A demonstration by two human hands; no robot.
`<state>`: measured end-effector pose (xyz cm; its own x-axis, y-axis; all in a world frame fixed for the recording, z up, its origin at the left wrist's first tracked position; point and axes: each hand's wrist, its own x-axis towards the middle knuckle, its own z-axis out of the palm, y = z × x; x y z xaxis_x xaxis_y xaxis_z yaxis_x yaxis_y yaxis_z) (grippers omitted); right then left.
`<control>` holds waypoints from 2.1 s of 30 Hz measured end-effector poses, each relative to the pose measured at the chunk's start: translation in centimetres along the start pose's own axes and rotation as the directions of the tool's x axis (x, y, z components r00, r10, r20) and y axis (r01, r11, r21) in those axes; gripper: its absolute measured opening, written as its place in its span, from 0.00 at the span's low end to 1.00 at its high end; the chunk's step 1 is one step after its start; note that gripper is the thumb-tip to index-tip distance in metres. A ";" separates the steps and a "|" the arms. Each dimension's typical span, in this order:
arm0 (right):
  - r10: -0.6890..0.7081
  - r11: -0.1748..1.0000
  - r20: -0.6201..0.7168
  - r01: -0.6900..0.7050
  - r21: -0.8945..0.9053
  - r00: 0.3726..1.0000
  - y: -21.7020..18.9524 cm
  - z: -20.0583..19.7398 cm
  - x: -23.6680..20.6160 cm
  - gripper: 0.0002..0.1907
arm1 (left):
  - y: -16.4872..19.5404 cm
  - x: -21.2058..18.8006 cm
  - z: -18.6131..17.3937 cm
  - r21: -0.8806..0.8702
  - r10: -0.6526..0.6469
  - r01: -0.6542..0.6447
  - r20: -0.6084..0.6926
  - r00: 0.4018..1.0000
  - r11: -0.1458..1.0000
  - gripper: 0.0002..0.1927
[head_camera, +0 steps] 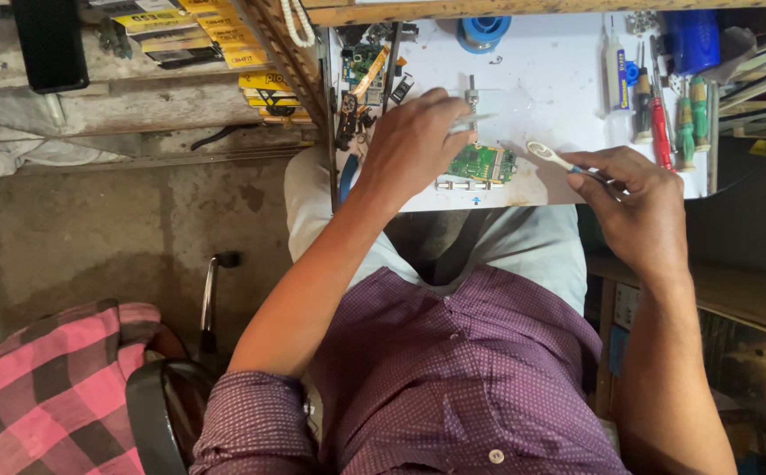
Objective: The person uses a hot air gun and tweezers to heat and remove a component from a small circuit board. They then use a toothbrush to clean the board surface.
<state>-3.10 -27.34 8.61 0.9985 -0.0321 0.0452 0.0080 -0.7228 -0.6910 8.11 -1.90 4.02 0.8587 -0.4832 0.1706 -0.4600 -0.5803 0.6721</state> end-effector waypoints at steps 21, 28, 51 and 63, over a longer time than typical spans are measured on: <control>0.126 0.954 0.085 -0.144 0.263 0.988 -0.7 3.5 1.5 0.15 | -1.1 2.6 -0.6 -0.054 0.114 -0.118 -0.061 0.992 0.992 0.26; 0.196 0.935 0.116 -0.221 0.278 0.974 -0.9 4.9 2.7 0.14 | -1.1 2.7 -0.3 -0.045 0.066 -0.068 -0.054 0.996 0.997 0.28; 0.066 0.998 0.021 -0.066 -0.021 0.998 -0.7 0.5 0.9 0.14 | 0.6 -5.9 -3.9 -0.095 0.008 -0.021 -0.141 0.990 0.995 0.12; 0.020 0.997 0.056 -0.016 -0.073 0.998 -1.5 1.0 1.3 0.11 | 0.1 -6.9 -2.6 0.070 0.061 -0.044 -0.252 0.966 0.997 0.07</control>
<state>-1.71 -25.62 8.99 0.9999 -0.0081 -0.0088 -0.0119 -0.7706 -0.6372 2.72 3.04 4.79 0.8584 -0.3369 0.3869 -0.5123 -0.6024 0.6121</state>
